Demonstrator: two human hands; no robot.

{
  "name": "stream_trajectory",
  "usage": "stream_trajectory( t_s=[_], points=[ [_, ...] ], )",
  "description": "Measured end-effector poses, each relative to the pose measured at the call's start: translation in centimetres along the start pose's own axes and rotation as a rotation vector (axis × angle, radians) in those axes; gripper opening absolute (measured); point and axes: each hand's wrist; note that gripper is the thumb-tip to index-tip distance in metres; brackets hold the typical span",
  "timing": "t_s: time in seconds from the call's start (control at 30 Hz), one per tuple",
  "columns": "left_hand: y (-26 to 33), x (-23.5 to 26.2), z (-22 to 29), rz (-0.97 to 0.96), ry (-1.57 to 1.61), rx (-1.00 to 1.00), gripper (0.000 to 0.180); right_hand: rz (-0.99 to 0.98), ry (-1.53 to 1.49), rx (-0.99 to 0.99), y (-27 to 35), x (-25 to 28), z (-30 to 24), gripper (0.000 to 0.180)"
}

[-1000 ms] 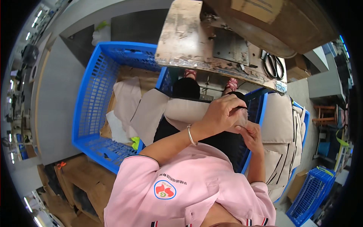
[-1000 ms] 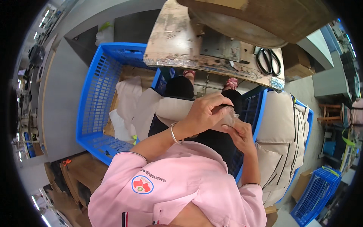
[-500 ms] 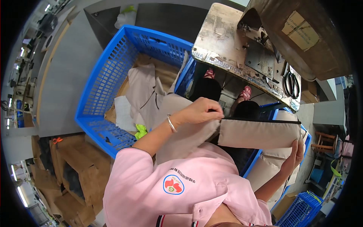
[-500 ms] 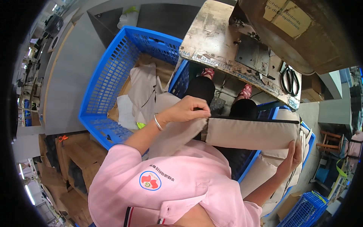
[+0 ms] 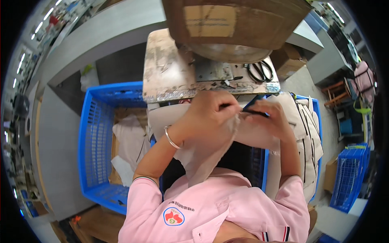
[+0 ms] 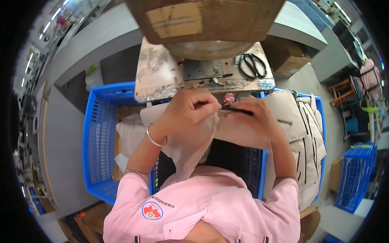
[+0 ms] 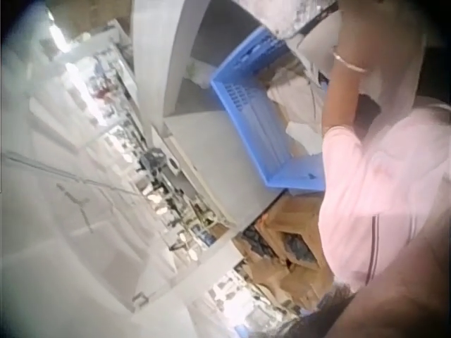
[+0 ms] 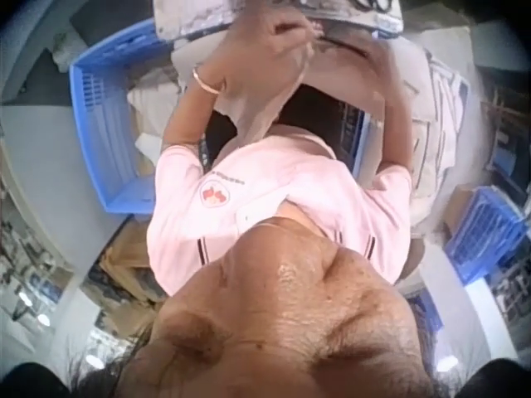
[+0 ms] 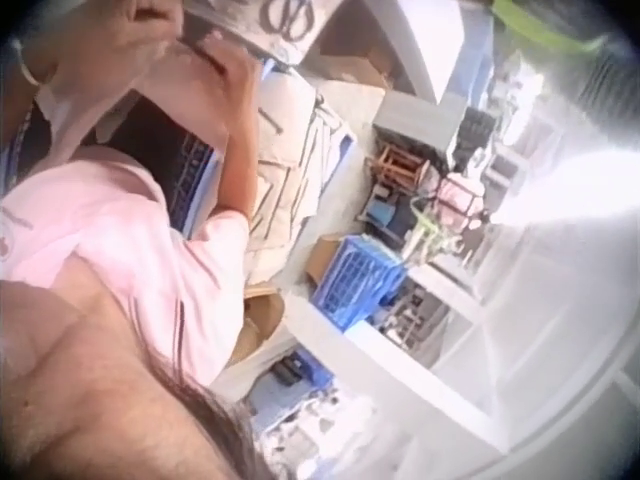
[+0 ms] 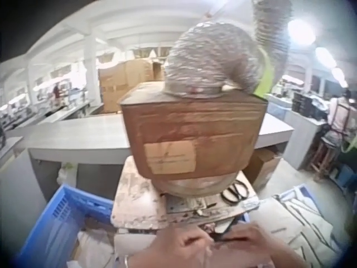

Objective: The person is assembling or preparing components of a bag using a sewing machine and manual manipulation.

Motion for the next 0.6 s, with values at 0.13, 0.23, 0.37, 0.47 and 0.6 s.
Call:
stream_trajectory(
  t_s=[0.13,0.23,0.37,0.47,0.6],
  points=[
    [-2.5,2.2,-1.3,0.051,0.006,0.086,0.011,0.064,-0.075,0.005,-4.3,1.5,2.0,0.023],
    [-4.0,3.6,-2.8,0.059,0.018,0.15,0.012,-0.073,-0.171,-0.094,-7.5,2.3,2.8,0.018],
    [-5.9,4.5,-4.9,0.045,0.033,0.229,0.014,-0.067,-0.306,-0.043,-10.0,1.8,6.1,0.015],
    [-6.3,4.9,-5.6,0.153,0.031,0.062,0.021,-0.028,-0.396,-0.121,-10.7,1.9,4.7,0.017],
    [-6.5,5.2,-6.0,0.224,0.023,-0.015,0.023,-0.045,-0.473,-0.214,-11.2,2.3,4.2,0.027]
  ],
)
Point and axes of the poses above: each hand's wrist, its own y-axis away from the middle knuckle, its own x-axis out of the back of the hand, z = x × y, and after that the axes turned 3 degrees about -x, right-handed
